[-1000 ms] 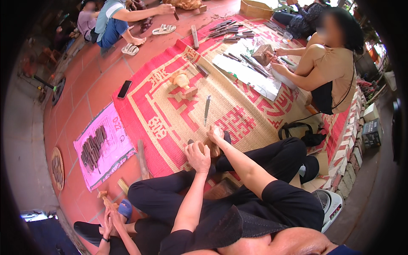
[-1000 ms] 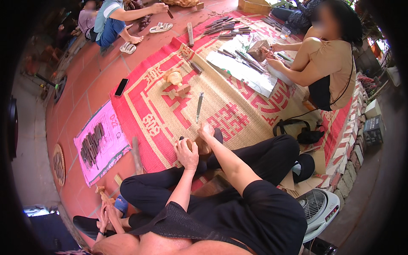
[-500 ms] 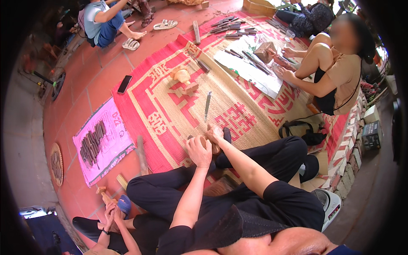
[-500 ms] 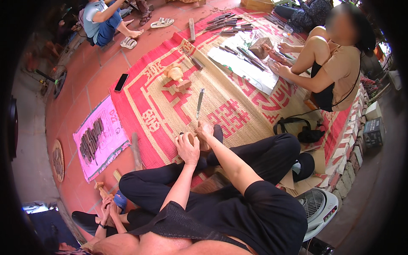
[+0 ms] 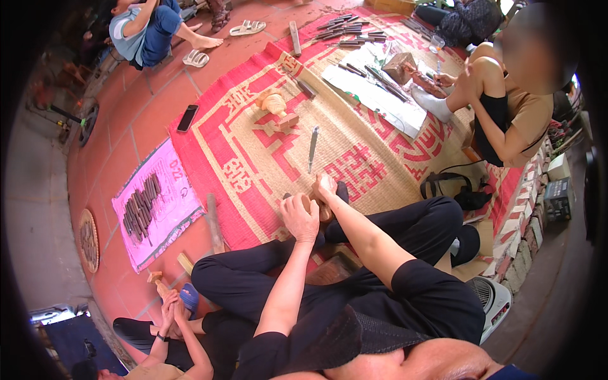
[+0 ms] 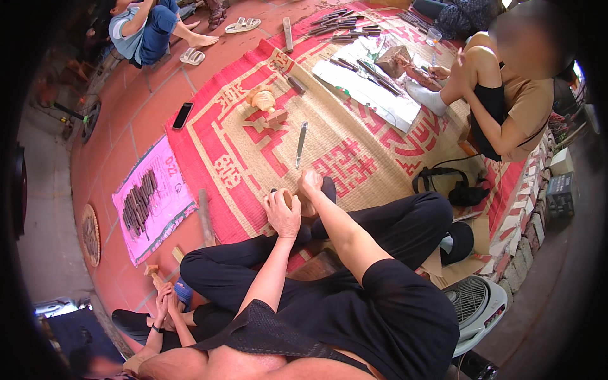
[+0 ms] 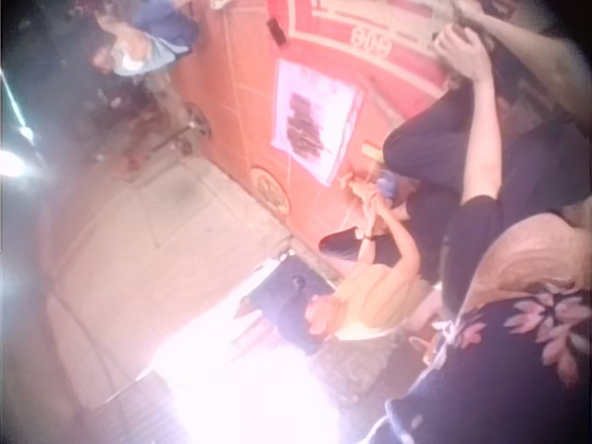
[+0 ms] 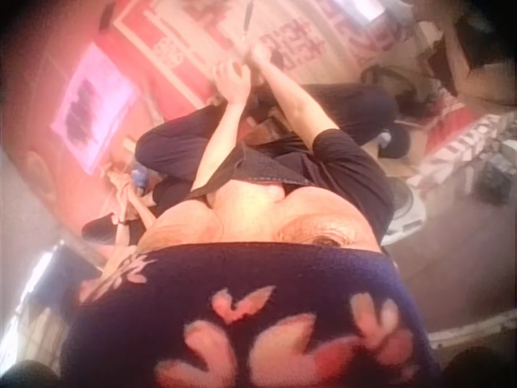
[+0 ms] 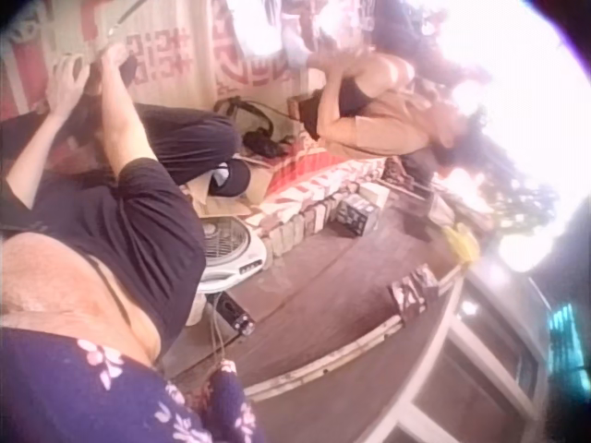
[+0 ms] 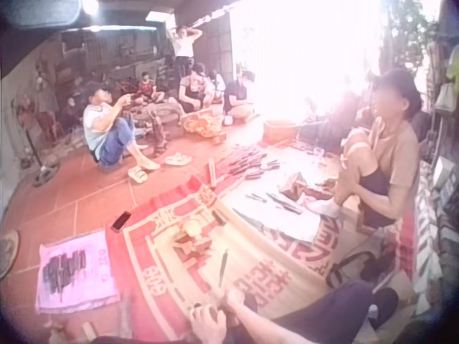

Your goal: The person sits on a mat and carves a small piece of wood using a knife. They rotate the wood and make small cuts while other people work nearby.

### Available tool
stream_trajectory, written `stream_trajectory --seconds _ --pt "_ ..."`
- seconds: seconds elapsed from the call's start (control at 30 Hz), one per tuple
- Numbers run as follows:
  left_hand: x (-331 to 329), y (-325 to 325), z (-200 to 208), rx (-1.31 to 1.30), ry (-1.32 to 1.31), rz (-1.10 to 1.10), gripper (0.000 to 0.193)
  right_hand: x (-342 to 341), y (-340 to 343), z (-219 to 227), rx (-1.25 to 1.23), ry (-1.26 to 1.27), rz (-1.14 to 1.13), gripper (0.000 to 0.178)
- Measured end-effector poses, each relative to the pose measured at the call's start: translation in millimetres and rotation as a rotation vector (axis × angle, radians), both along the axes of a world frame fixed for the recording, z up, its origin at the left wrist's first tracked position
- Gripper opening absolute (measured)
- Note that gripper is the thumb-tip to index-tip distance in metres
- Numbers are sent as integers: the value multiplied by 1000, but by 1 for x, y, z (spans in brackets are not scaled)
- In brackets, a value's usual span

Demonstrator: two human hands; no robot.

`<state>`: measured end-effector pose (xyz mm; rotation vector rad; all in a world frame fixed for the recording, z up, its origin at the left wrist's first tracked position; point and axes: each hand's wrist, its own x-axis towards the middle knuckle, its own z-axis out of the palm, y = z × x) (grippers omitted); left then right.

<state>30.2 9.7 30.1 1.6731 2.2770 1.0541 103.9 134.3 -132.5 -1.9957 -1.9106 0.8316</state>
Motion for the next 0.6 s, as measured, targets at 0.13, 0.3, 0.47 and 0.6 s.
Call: stream_trajectory --seconds 0.13,0.3,0.47,0.6 --pt "-6 -6 -7 17 31 43 30 -3 -10 15 -72 40 115 27" --pt "-5 0 -8 42 67 56 31 -7 -19 29 -103 33 198 26" --pt "-7 -2 -12 26 65 46 30 -1 3 10 -36 -85 -34 21" --pt "-28 -9 -26 55 -1 64 27 23 6 29 -115 326 -122 22"
